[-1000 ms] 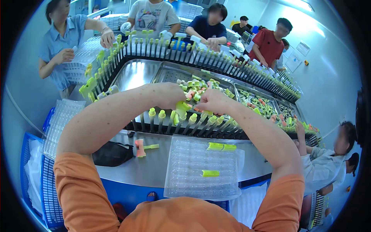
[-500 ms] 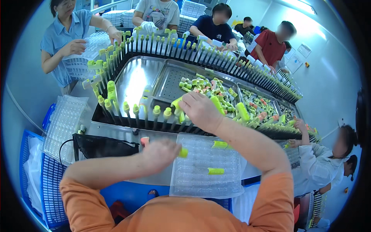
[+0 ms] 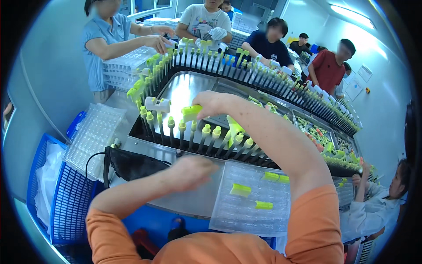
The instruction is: The person places a filled plastic tray onto the conveyor table, takes an empty plastic tray from a bin, and packs parts picked from the rotating line into the tray slots by hand.
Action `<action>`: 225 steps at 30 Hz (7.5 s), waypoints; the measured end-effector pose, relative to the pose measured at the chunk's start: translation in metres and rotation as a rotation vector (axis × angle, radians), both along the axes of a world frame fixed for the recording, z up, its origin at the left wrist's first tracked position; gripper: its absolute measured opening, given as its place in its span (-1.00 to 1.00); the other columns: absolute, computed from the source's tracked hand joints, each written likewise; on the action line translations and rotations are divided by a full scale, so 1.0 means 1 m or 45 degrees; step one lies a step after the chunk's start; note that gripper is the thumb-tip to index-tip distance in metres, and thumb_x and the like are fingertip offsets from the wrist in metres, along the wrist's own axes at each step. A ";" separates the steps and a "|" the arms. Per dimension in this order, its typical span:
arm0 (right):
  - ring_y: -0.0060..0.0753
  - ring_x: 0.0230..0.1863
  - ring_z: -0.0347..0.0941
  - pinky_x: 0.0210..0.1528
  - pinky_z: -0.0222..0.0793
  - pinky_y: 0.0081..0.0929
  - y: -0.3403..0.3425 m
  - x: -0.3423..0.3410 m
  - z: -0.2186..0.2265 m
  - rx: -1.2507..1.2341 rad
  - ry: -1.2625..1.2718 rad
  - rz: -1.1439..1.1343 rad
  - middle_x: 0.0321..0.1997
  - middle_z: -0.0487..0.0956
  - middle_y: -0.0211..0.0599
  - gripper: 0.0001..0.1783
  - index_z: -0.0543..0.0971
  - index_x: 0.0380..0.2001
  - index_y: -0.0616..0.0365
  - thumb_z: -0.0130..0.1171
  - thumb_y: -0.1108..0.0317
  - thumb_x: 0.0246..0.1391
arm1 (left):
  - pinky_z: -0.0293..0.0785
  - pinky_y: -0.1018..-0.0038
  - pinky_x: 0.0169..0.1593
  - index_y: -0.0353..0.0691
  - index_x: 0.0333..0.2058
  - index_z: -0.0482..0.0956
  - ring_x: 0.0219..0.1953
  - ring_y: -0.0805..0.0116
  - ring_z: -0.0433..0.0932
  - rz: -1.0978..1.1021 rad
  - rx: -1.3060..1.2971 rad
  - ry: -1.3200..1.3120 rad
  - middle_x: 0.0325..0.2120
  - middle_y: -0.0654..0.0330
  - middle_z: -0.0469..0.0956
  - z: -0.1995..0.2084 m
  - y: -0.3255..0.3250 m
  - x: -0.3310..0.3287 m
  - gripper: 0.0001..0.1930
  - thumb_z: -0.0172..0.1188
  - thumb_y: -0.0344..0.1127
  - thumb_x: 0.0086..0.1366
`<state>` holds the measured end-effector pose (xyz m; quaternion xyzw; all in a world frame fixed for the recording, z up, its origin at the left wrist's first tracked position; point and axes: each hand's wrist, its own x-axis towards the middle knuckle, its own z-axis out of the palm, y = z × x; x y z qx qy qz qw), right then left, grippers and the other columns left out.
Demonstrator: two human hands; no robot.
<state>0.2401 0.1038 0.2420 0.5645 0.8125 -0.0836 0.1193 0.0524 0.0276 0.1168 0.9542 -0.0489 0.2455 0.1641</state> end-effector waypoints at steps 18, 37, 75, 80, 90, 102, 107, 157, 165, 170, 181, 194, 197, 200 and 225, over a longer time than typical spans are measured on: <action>-0.09 -0.16 0.50 -0.18 0.46 -0.20 -0.309 0.014 -0.123 0.076 0.101 -0.534 -0.17 0.54 -0.26 -0.56 0.47 -0.07 0.12 0.20 0.44 -0.12 | 0.46 0.19 0.01 -0.26 -0.16 0.52 -0.02 -0.01 0.51 -0.082 0.411 0.632 -0.17 0.01 0.56 0.105 0.161 0.016 -0.69 0.21 -0.43 0.05; -0.33 -0.14 0.49 -0.13 0.42 -0.38 0.009 -0.082 -0.035 0.614 -0.233 0.364 -0.31 0.53 -0.35 -0.86 0.52 -0.36 0.10 0.08 0.38 -0.07 | 0.43 0.20 -0.09 -0.31 -0.11 0.43 -0.18 -0.01 0.50 0.728 0.315 -0.151 -0.27 0.01 0.51 0.079 0.151 -0.146 -0.58 0.26 -0.46 -0.02; 0.02 -0.10 0.52 -0.03 0.42 -0.14 -0.059 0.015 -0.002 -0.025 0.061 -0.468 -0.17 0.59 -0.01 -0.65 0.57 -0.21 0.23 0.25 0.19 0.02 | 0.47 0.32 -0.14 -0.14 -0.40 0.53 -0.10 0.31 0.48 -0.190 1.141 0.338 -0.43 0.33 0.54 0.112 0.169 0.014 -0.87 0.21 -0.28 0.08; -0.12 -0.13 0.55 -0.15 0.48 -0.24 -0.073 -0.024 -0.033 0.633 0.139 -0.154 -0.29 0.60 -0.18 -0.85 0.57 -0.40 0.19 0.18 0.37 -0.09 | 0.47 0.27 -0.18 -0.18 -0.38 0.51 -0.23 0.11 0.53 0.156 0.599 0.648 -0.46 0.16 0.52 0.113 0.179 -0.033 -0.75 0.32 -0.24 -0.01; -0.17 -0.09 0.43 -0.07 0.42 -0.27 -0.169 -0.066 -0.069 1.121 0.412 -0.007 -0.20 0.45 -0.21 -0.66 0.48 -0.19 0.22 0.17 0.40 -0.11 | 0.43 0.23 -0.09 -0.27 -0.18 0.45 -0.18 0.01 0.50 0.760 0.660 -0.069 -0.30 0.01 0.51 0.088 0.145 -0.100 -0.58 0.33 -0.43 -0.07; 0.01 0.00 0.39 0.00 0.37 -0.23 -0.413 0.033 -0.154 1.015 0.320 -1.417 -0.05 0.44 -0.09 -0.55 0.48 -0.02 0.17 0.25 0.45 -0.06 | 0.47 0.29 -0.18 -0.20 0.00 0.36 -0.23 0.15 0.50 -0.016 0.004 0.033 -0.31 0.13 0.50 -0.023 -0.026 0.057 -0.46 0.33 -0.31 0.03; -0.01 0.00 0.40 -0.02 0.38 -0.24 -0.405 0.037 -0.161 1.095 0.280 -1.386 -0.06 0.44 -0.13 -0.56 0.49 -0.03 0.15 0.25 0.42 -0.05 | 0.46 0.26 -0.16 -0.21 -0.01 0.39 -0.21 0.12 0.49 0.002 -0.190 0.012 -0.29 0.10 0.50 -0.041 -0.060 0.122 -0.49 0.33 -0.32 0.03; -0.06 -0.12 0.58 -0.40 0.65 -0.28 -0.264 -0.101 -0.157 0.492 2.685 -1.420 -0.02 0.50 -0.08 -0.63 0.40 0.03 0.23 0.08 0.56 0.13 | 0.47 0.24 -0.24 -0.28 -0.26 0.62 -0.37 0.12 0.59 1.038 -0.344 -0.096 -0.45 -0.07 0.60 -0.005 0.313 -0.107 -0.74 0.31 -0.23 0.14; -0.16 -0.17 0.59 -0.45 0.58 -0.38 -0.276 -0.097 -0.160 0.499 2.554 -1.561 -0.05 0.54 -0.07 -0.56 0.38 0.07 0.20 0.18 0.42 0.11 | 0.41 0.55 -0.52 -0.25 -0.20 0.58 -0.55 0.57 0.50 0.761 -0.702 -0.486 -0.54 0.25 0.58 0.115 0.297 -0.042 -0.66 0.15 -0.06 0.32; -0.23 -0.36 0.60 -0.49 0.47 -0.44 -0.292 -0.078 -0.175 0.465 2.565 -1.733 -0.23 0.61 -0.10 -0.46 0.34 0.11 0.11 0.24 0.22 0.11 | 0.42 0.50 -0.72 -0.34 -0.36 0.47 -0.72 0.40 0.53 0.557 -0.643 0.257 -0.64 0.18 0.50 0.161 0.205 0.083 -0.69 0.14 -0.15 0.31; -0.33 -0.03 0.51 0.07 0.39 -0.38 -0.410 -0.058 -0.192 0.167 2.622 -1.505 -0.11 0.60 -0.17 -0.43 0.38 0.08 0.14 0.34 0.26 0.04 | 0.50 0.18 -0.26 -0.35 -0.52 0.65 -0.42 0.04 0.62 0.560 -0.027 0.744 -0.59 -0.05 0.59 0.133 0.181 0.227 -0.56 0.24 0.01 0.13; -0.46 0.02 0.44 0.14 0.26 -0.52 -0.421 -0.069 -0.161 -0.249 2.887 -1.444 -0.08 0.51 -0.26 -0.12 0.07 0.36 0.07 0.29 0.44 0.02 | 0.38 0.31 -0.21 -0.15 -0.31 0.60 -0.42 0.22 0.48 -0.412 0.108 -0.101 -0.54 0.20 0.46 0.122 -0.065 0.079 -0.73 0.31 -0.43 -0.09; -0.45 0.02 0.41 0.14 0.25 -0.50 -0.424 -0.064 -0.135 -0.160 2.360 -1.705 -0.02 0.47 -0.28 -0.23 0.24 0.29 0.09 0.29 0.41 -0.01 | 0.42 0.28 -0.19 -0.16 -0.40 0.60 -0.40 0.12 0.53 -0.232 -0.114 0.071 -0.51 0.19 0.52 0.050 -0.072 0.082 -0.91 0.25 -0.41 0.06; -0.41 -0.01 0.34 0.10 0.25 -0.49 -0.436 -0.045 -0.146 0.468 1.747 -1.590 -0.02 0.43 -0.28 -0.29 0.38 0.21 0.11 0.32 0.38 -0.08 | 0.48 0.29 -0.20 -0.16 -0.32 0.59 -0.31 0.12 0.54 -0.025 -0.254 0.308 -0.41 0.17 0.53 -0.028 -0.057 0.097 -0.86 0.23 -0.38 0.09; -0.42 -0.23 0.54 -0.27 0.56 -0.43 -0.431 0.060 -0.195 1.303 1.898 -1.896 0.00 0.49 -0.28 -0.60 0.46 0.14 0.13 0.07 0.44 0.22 | 0.52 0.13 -0.16 -0.05 0.12 0.32 -0.18 -0.11 0.53 0.199 -0.373 0.361 -0.11 -0.03 0.41 -0.085 -0.049 0.154 -0.44 0.26 -0.34 0.11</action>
